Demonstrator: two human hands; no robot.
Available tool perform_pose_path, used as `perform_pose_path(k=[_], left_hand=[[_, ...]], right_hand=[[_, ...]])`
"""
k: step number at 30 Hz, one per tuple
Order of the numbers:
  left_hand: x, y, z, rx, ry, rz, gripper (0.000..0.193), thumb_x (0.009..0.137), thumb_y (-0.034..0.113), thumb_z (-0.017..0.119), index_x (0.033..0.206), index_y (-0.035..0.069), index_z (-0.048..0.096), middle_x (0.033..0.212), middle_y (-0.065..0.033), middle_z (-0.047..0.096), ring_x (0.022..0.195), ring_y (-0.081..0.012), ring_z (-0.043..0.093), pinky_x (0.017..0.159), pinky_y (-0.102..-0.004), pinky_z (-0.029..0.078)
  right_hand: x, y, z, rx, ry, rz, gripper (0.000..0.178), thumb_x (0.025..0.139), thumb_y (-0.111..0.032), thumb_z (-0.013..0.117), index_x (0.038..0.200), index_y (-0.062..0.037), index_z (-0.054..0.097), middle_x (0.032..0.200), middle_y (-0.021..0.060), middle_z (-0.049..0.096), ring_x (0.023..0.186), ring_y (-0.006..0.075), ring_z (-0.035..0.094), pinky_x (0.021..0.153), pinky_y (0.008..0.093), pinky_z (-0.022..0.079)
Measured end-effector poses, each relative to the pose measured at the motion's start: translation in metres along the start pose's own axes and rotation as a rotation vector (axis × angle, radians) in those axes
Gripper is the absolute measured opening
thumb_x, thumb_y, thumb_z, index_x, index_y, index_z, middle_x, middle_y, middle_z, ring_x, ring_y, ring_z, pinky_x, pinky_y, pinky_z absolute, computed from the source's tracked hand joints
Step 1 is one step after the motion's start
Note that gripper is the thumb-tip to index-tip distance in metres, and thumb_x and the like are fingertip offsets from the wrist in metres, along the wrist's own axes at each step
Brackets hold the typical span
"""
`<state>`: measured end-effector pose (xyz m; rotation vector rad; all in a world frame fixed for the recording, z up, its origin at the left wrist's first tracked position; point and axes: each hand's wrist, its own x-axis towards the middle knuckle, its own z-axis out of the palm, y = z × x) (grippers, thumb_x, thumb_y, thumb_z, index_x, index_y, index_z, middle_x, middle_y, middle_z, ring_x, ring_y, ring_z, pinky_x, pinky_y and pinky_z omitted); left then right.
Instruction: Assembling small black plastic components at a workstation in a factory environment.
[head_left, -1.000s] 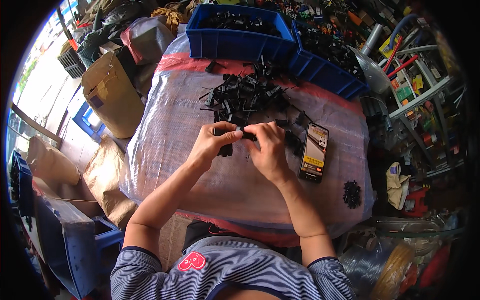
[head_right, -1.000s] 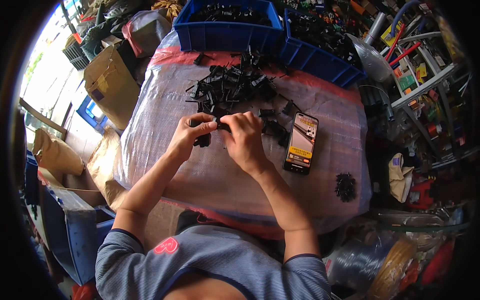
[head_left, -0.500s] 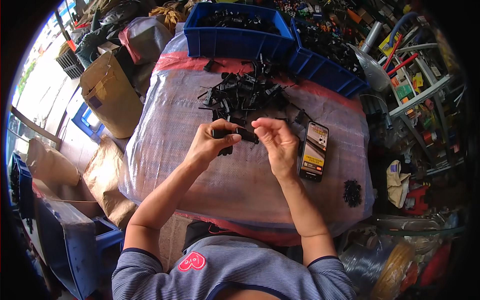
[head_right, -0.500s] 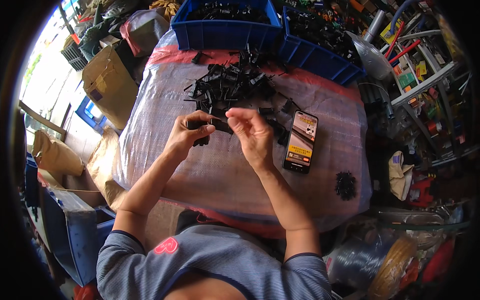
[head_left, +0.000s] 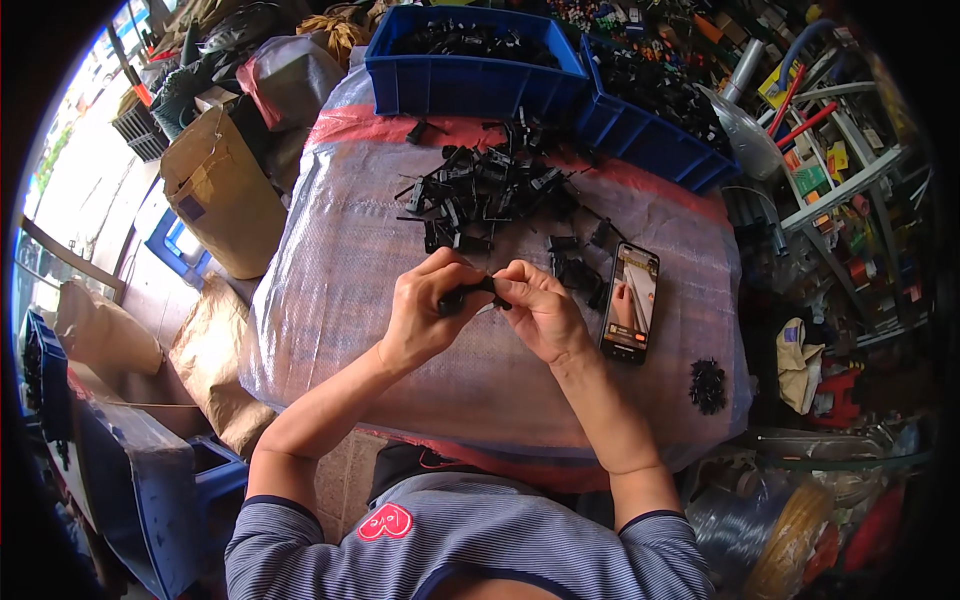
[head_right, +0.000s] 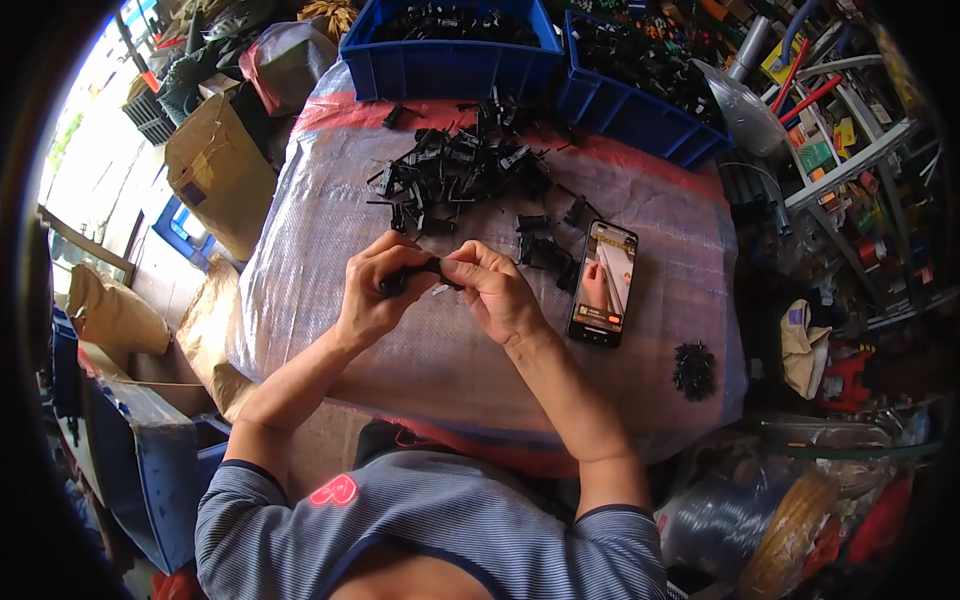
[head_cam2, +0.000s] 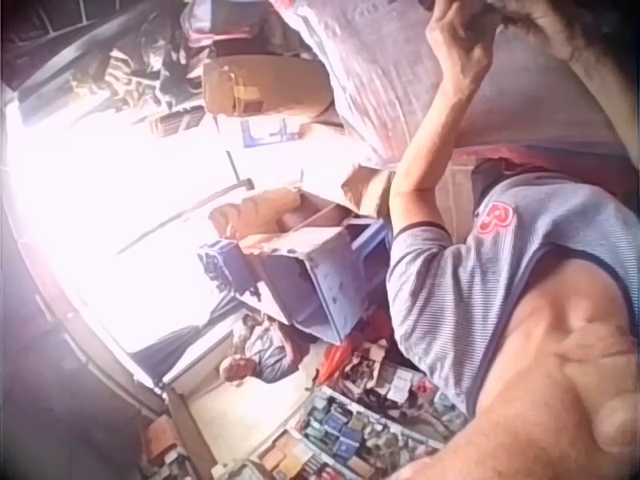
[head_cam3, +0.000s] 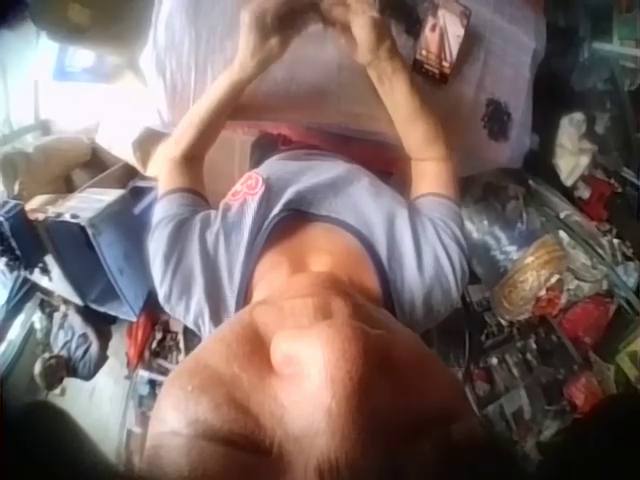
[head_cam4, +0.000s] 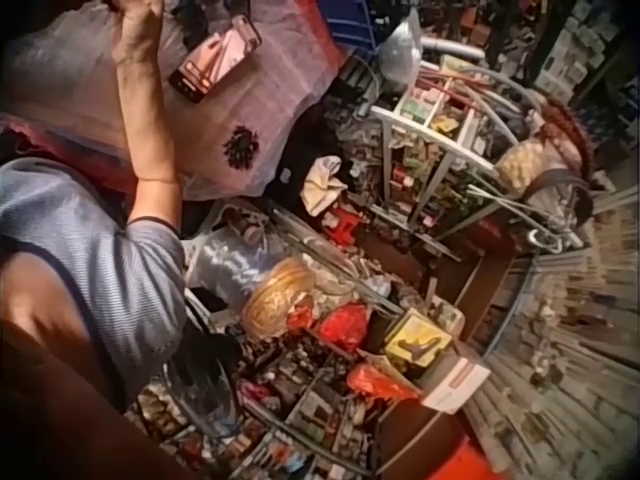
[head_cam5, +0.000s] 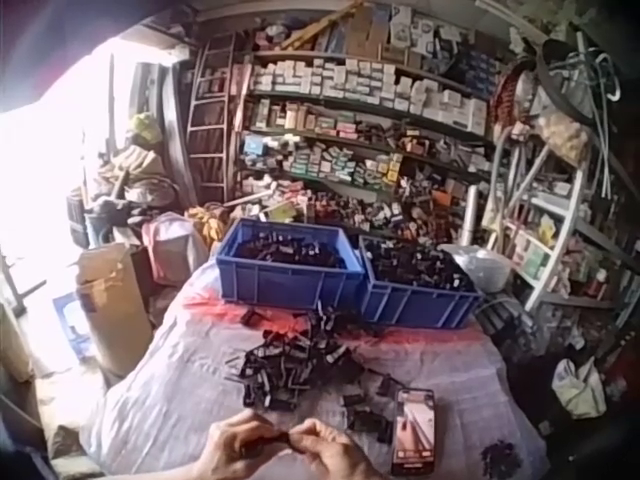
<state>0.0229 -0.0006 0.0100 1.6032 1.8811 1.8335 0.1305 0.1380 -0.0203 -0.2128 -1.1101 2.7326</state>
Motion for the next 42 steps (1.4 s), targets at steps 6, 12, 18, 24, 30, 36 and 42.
perform_pose_path(k=[6, 12, 18, 24, 30, 36, 42], left_hand=[[0.001, -0.004, -0.005, -0.318, 0.031, -0.449, 0.014, 0.074, 0.007, 0.069, 0.081, -0.002, 0.060, 0.069, -0.0024, 0.054, 0.056, -0.0107, 0.052, 0.050, -0.0230, 0.040], [0.006, -0.019, -0.010, -0.731, 0.040, -0.898, 0.015, 0.078, 0.017, 0.067, 0.080, 0.003, 0.062, 0.064, -0.0002, 0.057, 0.053, -0.0076, 0.050, 0.049, -0.0207, 0.037], [0.003, -0.007, -0.001, -0.665, -0.019, -0.836, 0.016, 0.078, 0.018, 0.067, 0.081, 0.003, 0.062, 0.065, 0.0019, 0.055, 0.054, -0.0053, 0.048, 0.049, -0.0202, 0.036], [-0.002, -0.002, 0.003, -0.473, 0.009, -0.742, 0.019, 0.080, 0.021, 0.065, 0.082, 0.001, 0.062, 0.064, 0.0022, 0.054, 0.056, -0.0041, 0.047, 0.050, -0.0200, 0.036], [0.006, -0.001, 0.003, -0.211, 0.082, -0.621, 0.023, 0.080, 0.021, 0.065, 0.086, -0.001, 0.062, 0.066, 0.0019, 0.055, 0.058, -0.0039, 0.048, 0.051, -0.0194, 0.037], [0.044, -0.017, -0.017, -0.277, 0.120, -0.586, 0.019, 0.077, 0.015, 0.068, 0.083, -0.002, 0.062, 0.065, -0.0011, 0.057, 0.057, -0.0060, 0.050, 0.050, -0.0207, 0.040], [0.230, -0.053, -0.042, -0.432, 0.285, -0.382, 0.014, 0.072, 0.014, 0.066, 0.079, 0.004, 0.061, 0.061, -0.0009, 0.054, 0.050, -0.0104, 0.050, 0.044, -0.0209, 0.037]], right_hand=[[-0.005, -0.012, 0.021, -0.336, -0.013, -0.069, 0.017, 0.083, -0.010, 0.060, 0.099, -0.0033, 0.055, 0.096, 0.0061, 0.059, 0.086, 0.0122, 0.056, 0.078, 0.0242, 0.044], [-0.010, -0.022, 0.045, -1.647, -0.055, -0.778, 0.046, 0.068, -0.008, 0.071, 0.109, 0.0006, 0.053, 0.097, 0.0140, 0.056, 0.085, 0.0276, 0.056, 0.077, 0.0331, 0.046], [-0.008, 0.000, 0.034, -1.863, 0.099, -0.883, 0.041, 0.072, -0.002, 0.064, 0.110, 0.0033, 0.050, 0.090, 0.0141, 0.053, 0.082, 0.0294, 0.054, 0.072, 0.0357, 0.046], [0.000, 0.014, 0.029, -1.807, 0.118, -0.852, 0.041, 0.072, 0.005, 0.057, 0.111, 0.0048, 0.044, 0.087, 0.0191, 0.049, 0.079, 0.0346, 0.051, 0.070, 0.0391, 0.044], [0.011, 0.015, 0.029, -1.741, 0.167, -0.871, 0.040, 0.073, 0.003, 0.058, 0.111, 0.0050, 0.043, 0.087, 0.0192, 0.049, 0.080, 0.0347, 0.050, 0.071, 0.0390, 0.043], [0.000, -0.010, 0.036, -1.809, 0.167, -0.846, 0.050, 0.076, -0.007, 0.062, 0.122, 0.0013, 0.043, 0.110, 0.0176, 0.051, 0.095, 0.0334, 0.050, 0.083, 0.0397, 0.039], [-0.009, 0.006, 0.026, -1.855, -0.037, -0.762, 0.042, 0.072, -0.009, 0.067, 0.111, -0.0022, 0.054, 0.112, 0.0142, 0.050, 0.091, 0.0276, 0.051, 0.080, 0.0354, 0.040]])
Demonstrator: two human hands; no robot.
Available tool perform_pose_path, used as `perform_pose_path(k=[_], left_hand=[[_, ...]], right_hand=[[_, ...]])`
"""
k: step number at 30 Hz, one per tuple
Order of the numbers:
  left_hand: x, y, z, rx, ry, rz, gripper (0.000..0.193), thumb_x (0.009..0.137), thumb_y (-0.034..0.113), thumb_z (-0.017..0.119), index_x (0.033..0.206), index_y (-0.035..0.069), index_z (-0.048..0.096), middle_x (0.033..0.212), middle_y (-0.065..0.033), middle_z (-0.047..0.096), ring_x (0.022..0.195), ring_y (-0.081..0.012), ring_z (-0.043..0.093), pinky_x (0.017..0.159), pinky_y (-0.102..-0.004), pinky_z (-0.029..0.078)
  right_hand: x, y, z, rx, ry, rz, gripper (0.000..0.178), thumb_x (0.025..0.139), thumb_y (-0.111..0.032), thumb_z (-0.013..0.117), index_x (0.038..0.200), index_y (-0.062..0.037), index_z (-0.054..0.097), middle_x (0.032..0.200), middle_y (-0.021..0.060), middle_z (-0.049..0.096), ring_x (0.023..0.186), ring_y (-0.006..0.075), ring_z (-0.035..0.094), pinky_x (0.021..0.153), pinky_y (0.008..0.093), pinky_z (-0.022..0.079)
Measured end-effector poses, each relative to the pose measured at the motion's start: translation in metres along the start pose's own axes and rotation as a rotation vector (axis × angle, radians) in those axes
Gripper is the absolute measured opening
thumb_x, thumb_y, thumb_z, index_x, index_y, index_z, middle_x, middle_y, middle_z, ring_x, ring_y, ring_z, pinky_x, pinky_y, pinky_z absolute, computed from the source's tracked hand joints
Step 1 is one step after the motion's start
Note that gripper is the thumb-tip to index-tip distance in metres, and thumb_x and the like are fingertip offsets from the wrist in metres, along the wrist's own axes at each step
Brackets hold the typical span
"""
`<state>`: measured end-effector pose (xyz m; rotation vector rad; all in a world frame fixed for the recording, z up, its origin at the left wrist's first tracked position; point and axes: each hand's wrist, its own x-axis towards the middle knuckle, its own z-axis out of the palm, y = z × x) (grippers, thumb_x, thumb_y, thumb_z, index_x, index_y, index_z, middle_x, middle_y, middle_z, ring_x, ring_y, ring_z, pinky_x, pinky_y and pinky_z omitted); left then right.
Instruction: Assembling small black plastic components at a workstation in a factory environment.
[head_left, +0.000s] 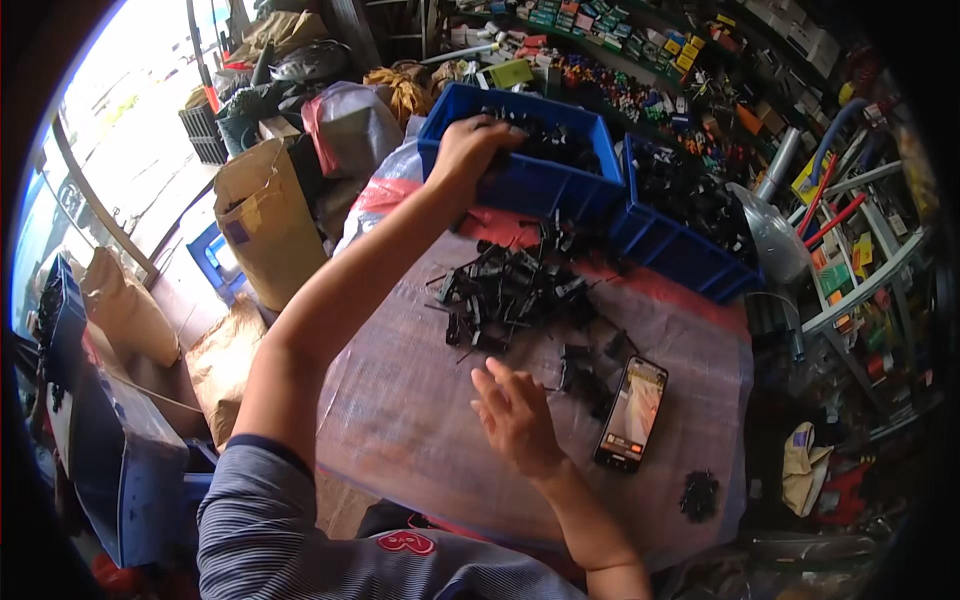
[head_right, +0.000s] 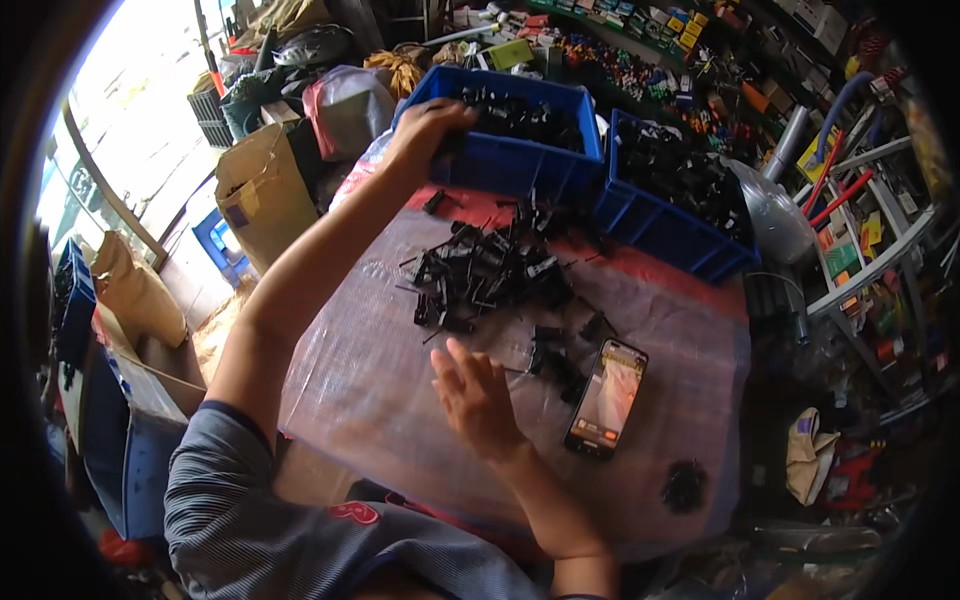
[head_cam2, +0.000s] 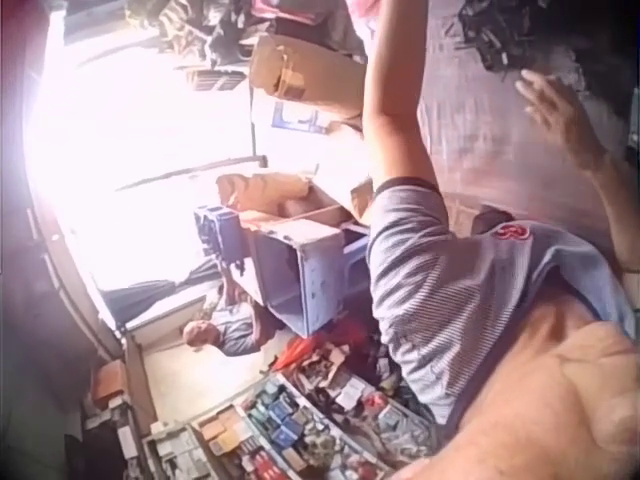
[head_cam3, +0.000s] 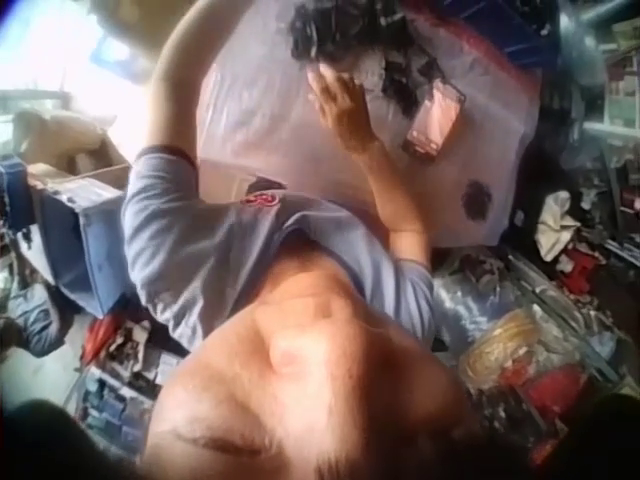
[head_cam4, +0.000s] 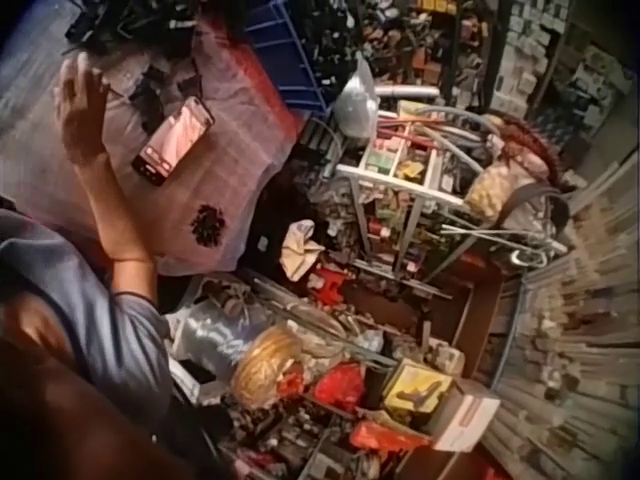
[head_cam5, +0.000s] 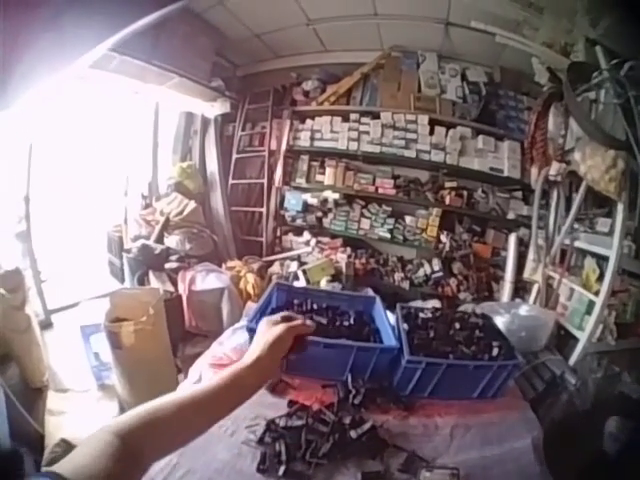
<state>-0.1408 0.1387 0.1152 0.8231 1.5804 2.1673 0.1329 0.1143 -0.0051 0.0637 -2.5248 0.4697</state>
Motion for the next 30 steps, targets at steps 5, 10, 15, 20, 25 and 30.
perform_pose_path(k=[5, 10, 15, 20, 25, 30], left_hand=[[0.103, 0.011, 0.034, 0.216, -0.031, 0.099, 0.026, 0.065, 0.019, 0.071, 0.082, 0.002, 0.061, 0.078, -0.0057, 0.058, 0.067, -0.0171, 0.055, 0.054, -0.0323, 0.044], [0.103, -0.014, 0.012, 0.075, -0.133, 0.141, 0.015, 0.072, 0.019, 0.065, 0.078, 0.005, 0.063, 0.071, -0.0047, 0.059, 0.061, -0.0144, 0.057, 0.051, -0.0268, 0.044], [0.033, -0.112, -0.035, 1.427, -0.025, 0.016, 0.036, 0.066, 0.043, 0.064, 0.079, 0.009, 0.067, 0.080, -0.0158, 0.064, 0.078, -0.0305, 0.063, 0.067, -0.0411, 0.051], [-0.014, -0.156, -0.094, 1.398, -0.106, 0.245, 0.018, 0.077, 0.023, 0.058, 0.089, 0.013, 0.067, 0.096, -0.0082, 0.063, 0.085, -0.0258, 0.061, 0.069, -0.0359, 0.049], [-0.044, -0.122, -0.100, 0.911, 0.058, 0.409, 0.018, 0.079, 0.017, 0.059, 0.095, 0.011, 0.065, 0.085, -0.0073, 0.064, 0.070, -0.0177, 0.062, 0.062, -0.0294, 0.047], [-0.124, -0.058, -0.065, 0.145, -0.168, -0.126, 0.031, 0.083, 0.017, 0.059, 0.112, 0.006, 0.057, 0.081, 0.0007, 0.057, 0.064, -0.0065, 0.051, 0.055, -0.0198, 0.040]], right_hand=[[0.000, 0.006, 0.002, 0.010, 0.000, -0.003, 0.036, 0.070, -0.007, 0.068, 0.104, -0.0037, 0.057, 0.105, 0.0102, 0.053, 0.087, 0.0236, 0.052, 0.077, 0.0340, 0.040], [-0.004, 0.011, -0.001, -0.015, -0.021, 0.028, 0.033, 0.070, -0.008, 0.067, 0.101, -0.0036, 0.058, 0.104, 0.0093, 0.054, 0.087, 0.0232, 0.053, 0.077, 0.0343, 0.040], [-0.001, 0.009, 0.000, 0.014, -0.064, 0.026, 0.025, 0.070, -0.006, 0.064, 0.094, -0.0026, 0.060, 0.094, 0.0094, 0.056, 0.084, 0.0237, 0.053, 0.075, 0.0350, 0.041], [0.003, 0.000, 0.001, 0.035, -0.120, -0.065, 0.022, 0.072, -0.006, 0.061, 0.094, -0.0031, 0.060, 0.093, 0.0076, 0.056, 0.083, 0.0227, 0.053, 0.074, 0.0344, 0.040], [0.007, 0.005, -0.008, 0.036, -0.077, -0.061, 0.018, 0.071, -0.006, 0.063, 0.089, -0.0043, 0.060, 0.089, 0.0066, 0.056, 0.081, 0.0221, 0.054, 0.071, 0.0338, 0.040], [0.006, -0.003, -0.060, 0.121, -0.121, 0.036, 0.020, 0.072, -0.008, 0.065, 0.091, -0.0023, 0.061, 0.086, 0.0083, 0.059, 0.081, 0.0234, 0.055, 0.073, 0.0333, 0.043]])
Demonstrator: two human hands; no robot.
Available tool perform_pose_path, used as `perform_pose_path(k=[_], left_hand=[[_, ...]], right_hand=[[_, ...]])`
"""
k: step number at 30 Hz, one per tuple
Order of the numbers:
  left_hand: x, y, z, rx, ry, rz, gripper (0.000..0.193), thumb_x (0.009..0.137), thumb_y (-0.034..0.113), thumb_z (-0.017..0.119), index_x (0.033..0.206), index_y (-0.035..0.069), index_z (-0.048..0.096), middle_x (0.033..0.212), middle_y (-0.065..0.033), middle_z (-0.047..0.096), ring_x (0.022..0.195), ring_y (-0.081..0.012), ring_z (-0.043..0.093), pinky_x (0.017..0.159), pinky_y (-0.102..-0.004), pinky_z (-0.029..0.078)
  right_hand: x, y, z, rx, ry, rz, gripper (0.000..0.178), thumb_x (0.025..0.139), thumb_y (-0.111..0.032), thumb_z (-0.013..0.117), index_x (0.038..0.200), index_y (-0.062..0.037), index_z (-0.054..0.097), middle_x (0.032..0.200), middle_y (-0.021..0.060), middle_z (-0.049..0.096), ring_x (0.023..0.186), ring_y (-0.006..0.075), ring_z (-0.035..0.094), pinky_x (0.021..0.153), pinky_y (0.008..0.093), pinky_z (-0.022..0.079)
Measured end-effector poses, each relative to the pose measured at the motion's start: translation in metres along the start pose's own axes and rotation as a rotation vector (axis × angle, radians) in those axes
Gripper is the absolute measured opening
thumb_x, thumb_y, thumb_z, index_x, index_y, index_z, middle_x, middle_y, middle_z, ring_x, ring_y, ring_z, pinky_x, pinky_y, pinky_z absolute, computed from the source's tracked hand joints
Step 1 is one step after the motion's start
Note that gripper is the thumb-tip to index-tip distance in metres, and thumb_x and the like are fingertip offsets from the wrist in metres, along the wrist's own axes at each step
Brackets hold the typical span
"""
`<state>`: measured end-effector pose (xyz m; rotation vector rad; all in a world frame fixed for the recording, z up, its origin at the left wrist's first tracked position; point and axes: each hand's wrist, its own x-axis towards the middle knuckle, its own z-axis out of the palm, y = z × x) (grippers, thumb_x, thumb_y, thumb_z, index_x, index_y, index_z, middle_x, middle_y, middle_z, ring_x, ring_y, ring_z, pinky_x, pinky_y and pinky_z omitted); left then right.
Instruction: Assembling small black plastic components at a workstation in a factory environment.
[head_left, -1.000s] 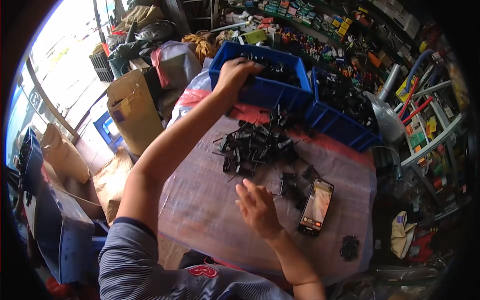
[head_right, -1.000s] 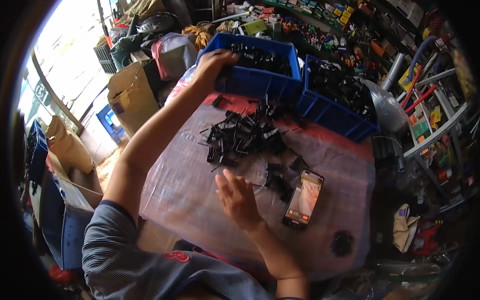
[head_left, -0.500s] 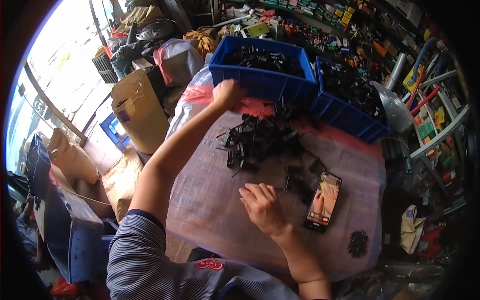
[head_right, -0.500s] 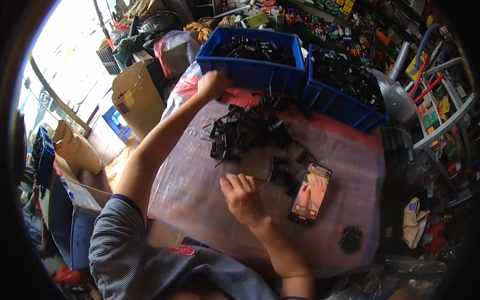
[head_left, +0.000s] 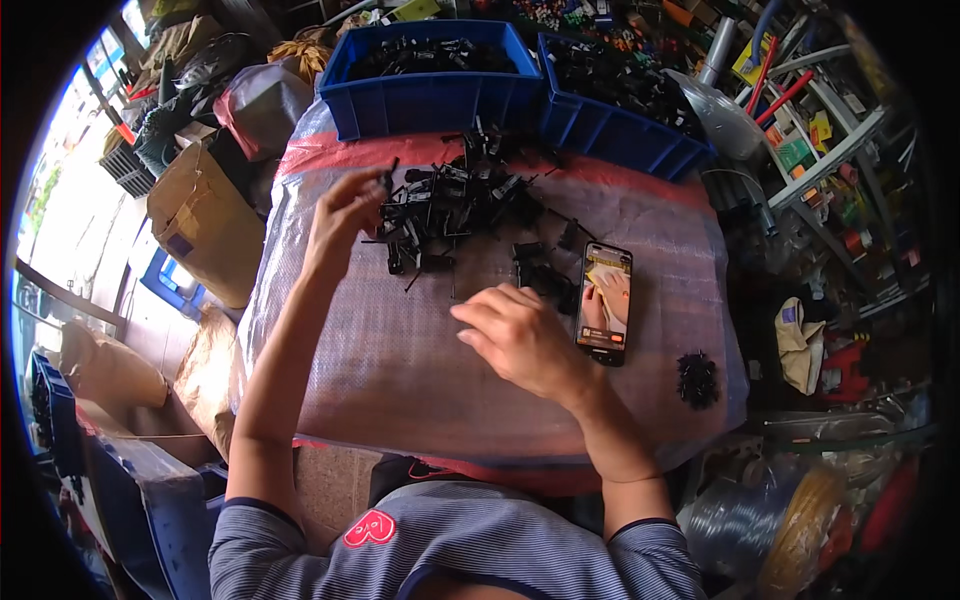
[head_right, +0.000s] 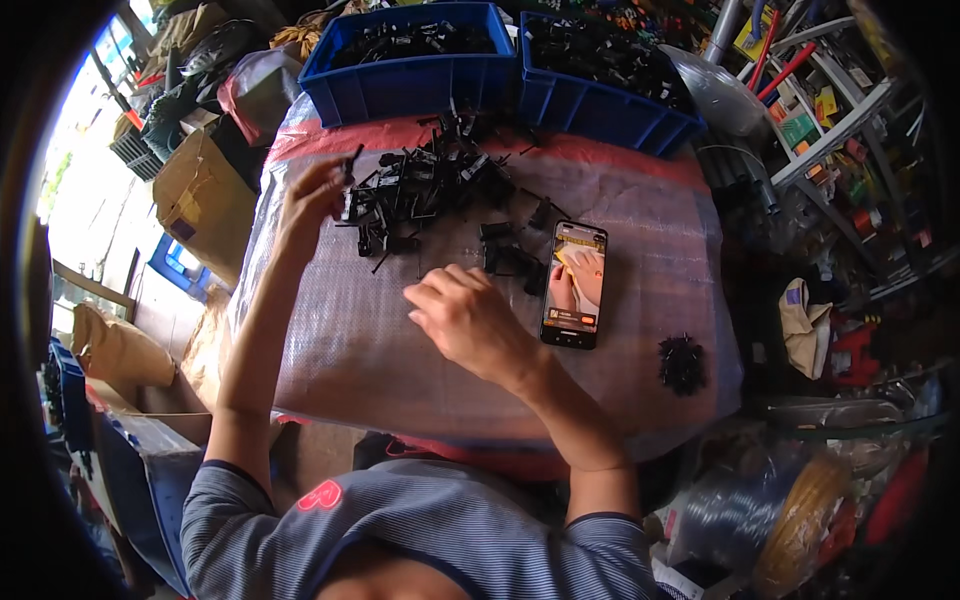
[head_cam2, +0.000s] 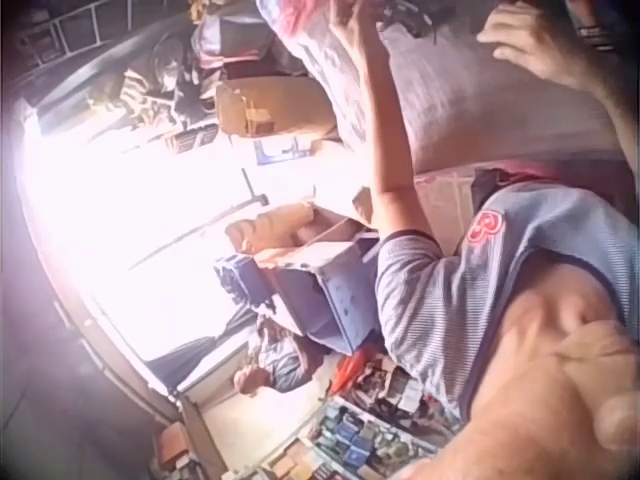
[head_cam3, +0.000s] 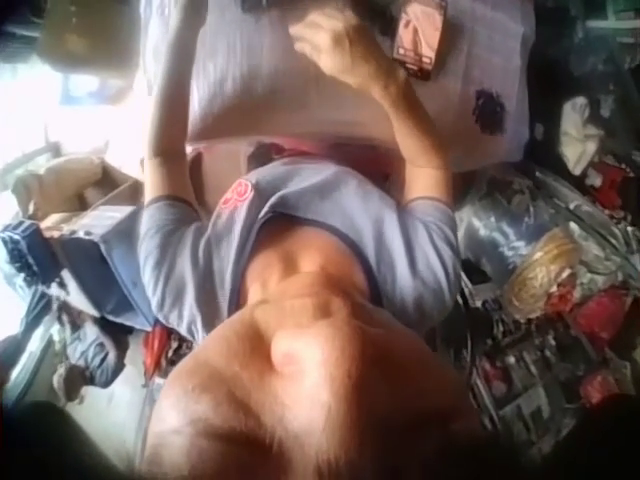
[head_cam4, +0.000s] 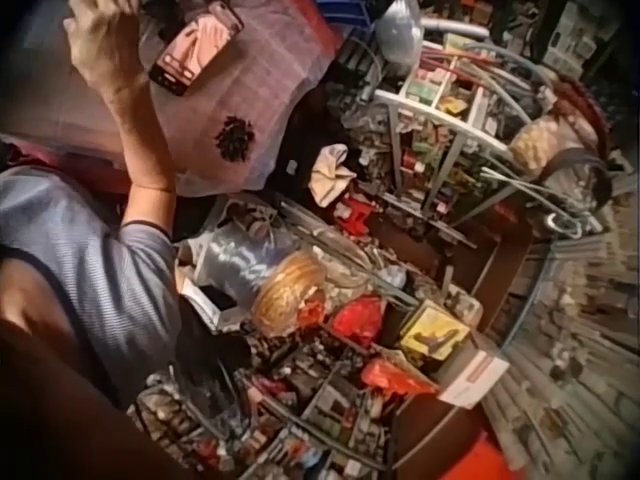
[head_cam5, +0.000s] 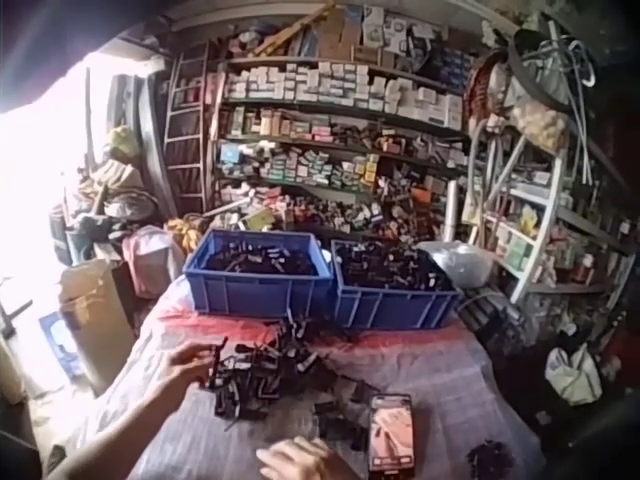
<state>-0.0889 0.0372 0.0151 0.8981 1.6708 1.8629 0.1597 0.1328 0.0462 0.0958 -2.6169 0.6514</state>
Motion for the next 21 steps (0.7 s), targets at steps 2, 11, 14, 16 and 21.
perform_pose_path(k=[2, 11, 14, 16, 21], left_hand=[[-0.024, 0.001, 0.015, -0.171, -0.075, -0.113, 0.031, 0.086, 0.016, 0.055, 0.114, 0.002, 0.054, 0.088, -0.0017, 0.060, 0.071, -0.0078, 0.052, 0.063, -0.0209, 0.042], [-0.060, -0.006, 0.028, -0.443, -0.167, -0.266, 0.031, 0.086, 0.010, 0.055, 0.116, 0.002, 0.052, 0.098, -0.0047, 0.058, 0.082, -0.0099, 0.056, 0.075, -0.0231, 0.045], [-0.063, 0.003, 0.032, -0.404, -0.128, -0.215, 0.032, 0.085, 0.010, 0.056, 0.115, 0.001, 0.052, 0.095, -0.0049, 0.059, 0.080, -0.0099, 0.056, 0.075, -0.0236, 0.045], [-0.062, -0.003, 0.028, -0.413, -0.143, -0.244, 0.032, 0.085, 0.010, 0.057, 0.115, 0.000, 0.052, 0.091, -0.0049, 0.059, 0.078, -0.0102, 0.057, 0.075, -0.0238, 0.045], [-0.064, -0.006, 0.036, -0.478, -0.131, -0.285, 0.023, 0.083, 0.010, 0.059, 0.103, 0.000, 0.055, 0.079, -0.0036, 0.059, 0.068, -0.0112, 0.057, 0.067, -0.0235, 0.046]], right_hand=[[-0.011, -0.001, -0.018, -0.021, -0.070, 0.059, 0.022, 0.072, -0.009, 0.065, 0.093, -0.0011, 0.061, 0.088, 0.0087, 0.059, 0.083, 0.0246, 0.056, 0.076, 0.0336, 0.043], [-0.108, 0.052, -0.055, 0.223, 0.215, 0.747, 0.010, 0.085, -0.008, 0.055, 0.091, 0.0004, 0.053, 0.077, 0.0077, 0.060, 0.073, 0.0106, 0.059, 0.062, 0.0252, 0.046], [-0.107, 0.064, -0.051, 0.376, 0.324, 0.760, 0.008, 0.086, -0.008, 0.053, 0.089, 0.0003, 0.052, 0.079, 0.0074, 0.061, 0.073, 0.0090, 0.057, 0.062, 0.0265, 0.047], [-0.103, 0.074, -0.051, 0.347, 0.280, 0.770, 0.008, 0.086, -0.007, 0.052, 0.090, -0.0003, 0.052, 0.077, 0.0050, 0.059, 0.073, 0.0088, 0.056, 0.062, 0.0253, 0.046], [-0.068, 0.076, -0.037, 0.062, 0.331, 0.553, 0.005, 0.086, -0.006, 0.053, 0.086, -0.0028, 0.057, 0.077, 0.0008, 0.057, 0.069, 0.0065, 0.050, 0.062, 0.0228, 0.042]])
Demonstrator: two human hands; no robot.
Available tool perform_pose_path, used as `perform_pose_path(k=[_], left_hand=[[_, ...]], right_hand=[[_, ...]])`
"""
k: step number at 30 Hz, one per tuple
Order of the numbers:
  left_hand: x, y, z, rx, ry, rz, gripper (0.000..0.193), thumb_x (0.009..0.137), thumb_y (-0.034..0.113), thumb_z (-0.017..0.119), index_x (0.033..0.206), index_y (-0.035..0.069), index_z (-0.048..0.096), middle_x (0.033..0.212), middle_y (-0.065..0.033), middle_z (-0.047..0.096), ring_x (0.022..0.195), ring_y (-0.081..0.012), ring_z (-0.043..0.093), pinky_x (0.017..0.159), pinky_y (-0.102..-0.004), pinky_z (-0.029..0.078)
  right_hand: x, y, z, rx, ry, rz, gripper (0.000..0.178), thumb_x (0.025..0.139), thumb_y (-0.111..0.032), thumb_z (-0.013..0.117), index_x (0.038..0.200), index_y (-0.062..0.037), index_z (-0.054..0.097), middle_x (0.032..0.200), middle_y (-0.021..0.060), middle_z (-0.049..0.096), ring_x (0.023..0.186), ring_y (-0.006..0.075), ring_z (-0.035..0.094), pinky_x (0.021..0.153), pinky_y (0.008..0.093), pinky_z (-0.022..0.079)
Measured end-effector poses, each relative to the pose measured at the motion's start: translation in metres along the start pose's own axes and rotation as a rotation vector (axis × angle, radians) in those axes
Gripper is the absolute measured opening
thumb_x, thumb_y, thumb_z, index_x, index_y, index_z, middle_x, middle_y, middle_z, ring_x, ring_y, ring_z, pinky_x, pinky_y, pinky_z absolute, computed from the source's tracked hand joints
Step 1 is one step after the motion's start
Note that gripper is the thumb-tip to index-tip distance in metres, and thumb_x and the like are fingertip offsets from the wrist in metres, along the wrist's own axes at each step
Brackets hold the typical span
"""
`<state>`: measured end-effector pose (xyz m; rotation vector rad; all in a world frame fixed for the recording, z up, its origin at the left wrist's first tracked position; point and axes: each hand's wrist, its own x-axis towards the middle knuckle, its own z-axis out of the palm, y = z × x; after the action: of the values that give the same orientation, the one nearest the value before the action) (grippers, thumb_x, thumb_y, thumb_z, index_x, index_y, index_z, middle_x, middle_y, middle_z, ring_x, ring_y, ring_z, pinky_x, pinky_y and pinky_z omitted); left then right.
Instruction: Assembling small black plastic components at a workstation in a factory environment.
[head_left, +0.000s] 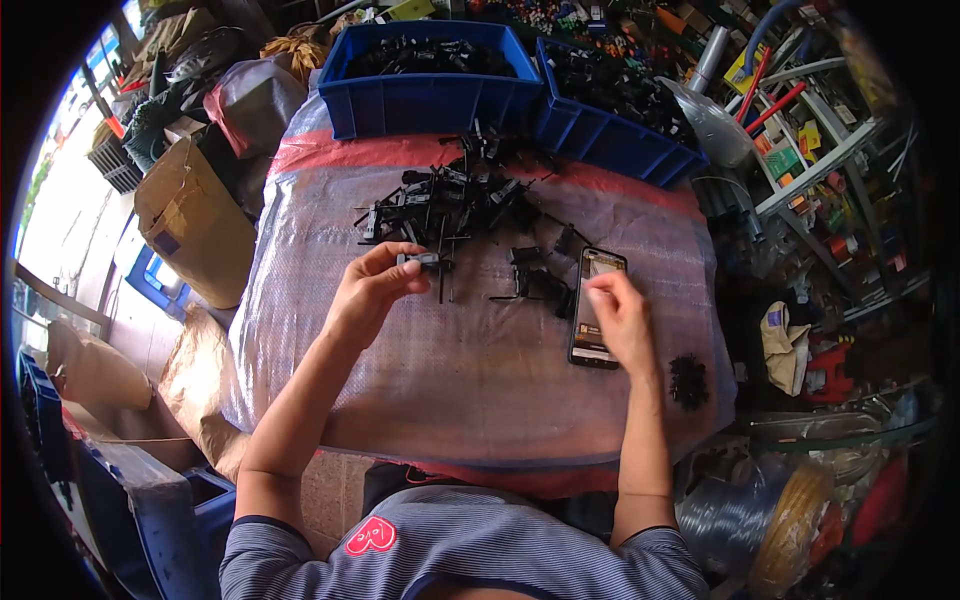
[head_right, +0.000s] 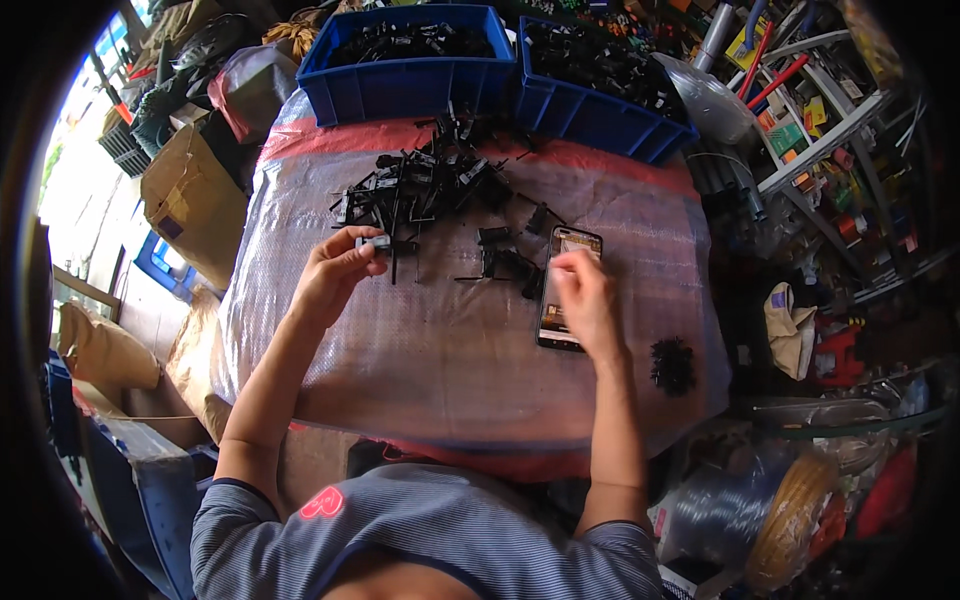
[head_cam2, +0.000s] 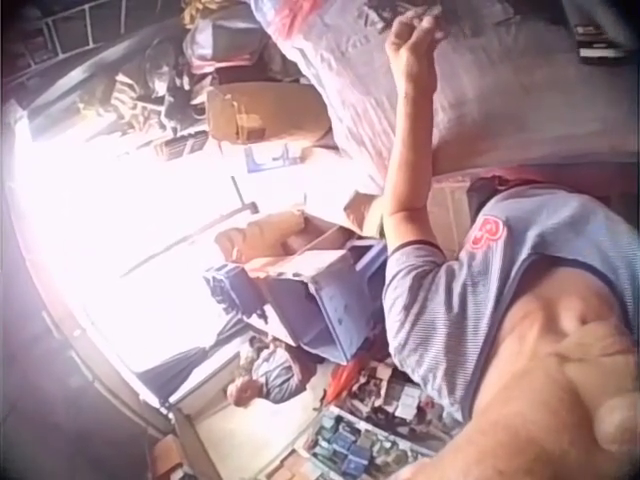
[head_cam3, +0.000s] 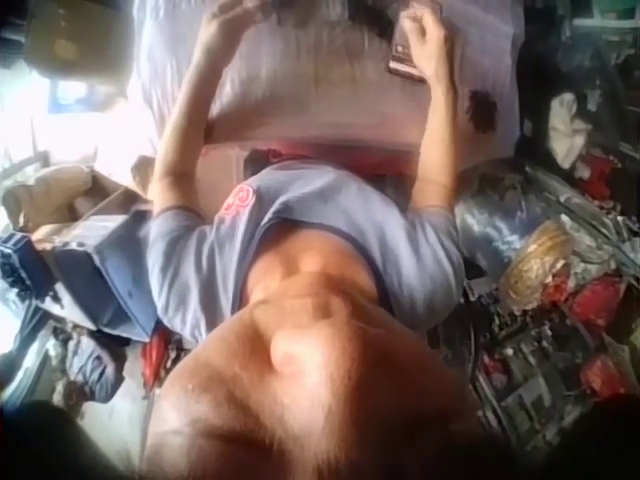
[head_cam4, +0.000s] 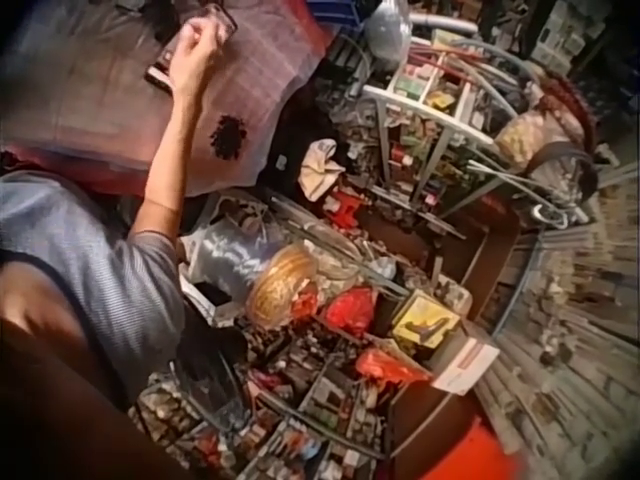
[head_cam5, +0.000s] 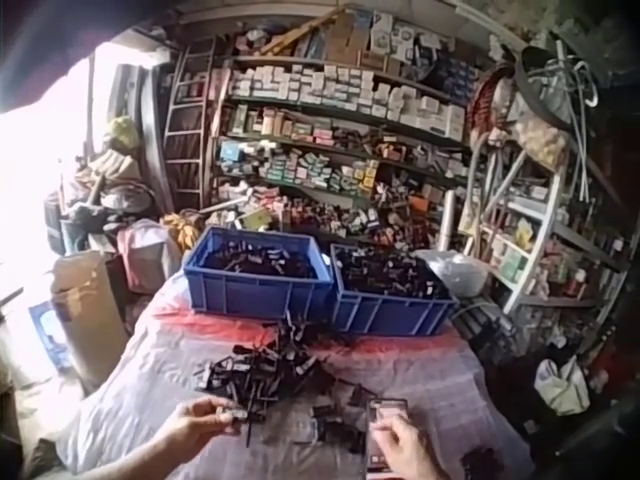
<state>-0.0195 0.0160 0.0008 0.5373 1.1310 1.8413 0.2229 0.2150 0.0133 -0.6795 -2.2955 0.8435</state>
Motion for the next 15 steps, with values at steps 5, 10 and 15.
perform_pose_path(k=[5, 10, 15], left_hand=[[-0.011, -0.003, 0.008, 0.237, -0.129, -0.010, 0.017, 0.080, 0.007, 0.062, 0.096, 0.004, 0.056, 0.080, -0.0032, 0.059, 0.064, -0.0104, 0.056, 0.058, -0.0244, 0.046], [-0.014, -0.002, 0.018, 0.272, -0.144, 0.001, 0.023, 0.082, 0.008, 0.060, 0.103, 0.003, 0.057, 0.089, -0.0051, 0.062, 0.078, -0.0115, 0.057, 0.073, -0.0253, 0.047], [-0.012, -0.008, 0.011, 0.069, -0.081, -0.125, 0.024, 0.084, 0.010, 0.057, 0.106, 0.001, 0.057, 0.090, -0.0050, 0.062, 0.078, -0.0118, 0.059, 0.075, -0.0262, 0.048]], right_hand=[[0.004, -0.070, 0.062, 0.665, -0.320, 0.123, 0.033, 0.087, -0.015, 0.058, 0.115, -0.0016, 0.048, 0.103, 0.0077, 0.059, 0.092, 0.0093, 0.053, 0.080, 0.0220, 0.043], [0.013, -0.077, 0.085, 0.767, -0.130, 0.146, 0.029, 0.087, -0.013, 0.057, 0.112, -0.0013, 0.048, 0.090, 0.0049, 0.062, 0.080, 0.0081, 0.055, 0.073, 0.0213, 0.045], [0.008, -0.077, 0.101, 0.881, 0.000, 0.136, 0.021, 0.087, -0.010, 0.057, 0.106, -0.0009, 0.053, 0.086, 0.0037, 0.060, 0.074, 0.0083, 0.054, 0.070, 0.0217, 0.044]])
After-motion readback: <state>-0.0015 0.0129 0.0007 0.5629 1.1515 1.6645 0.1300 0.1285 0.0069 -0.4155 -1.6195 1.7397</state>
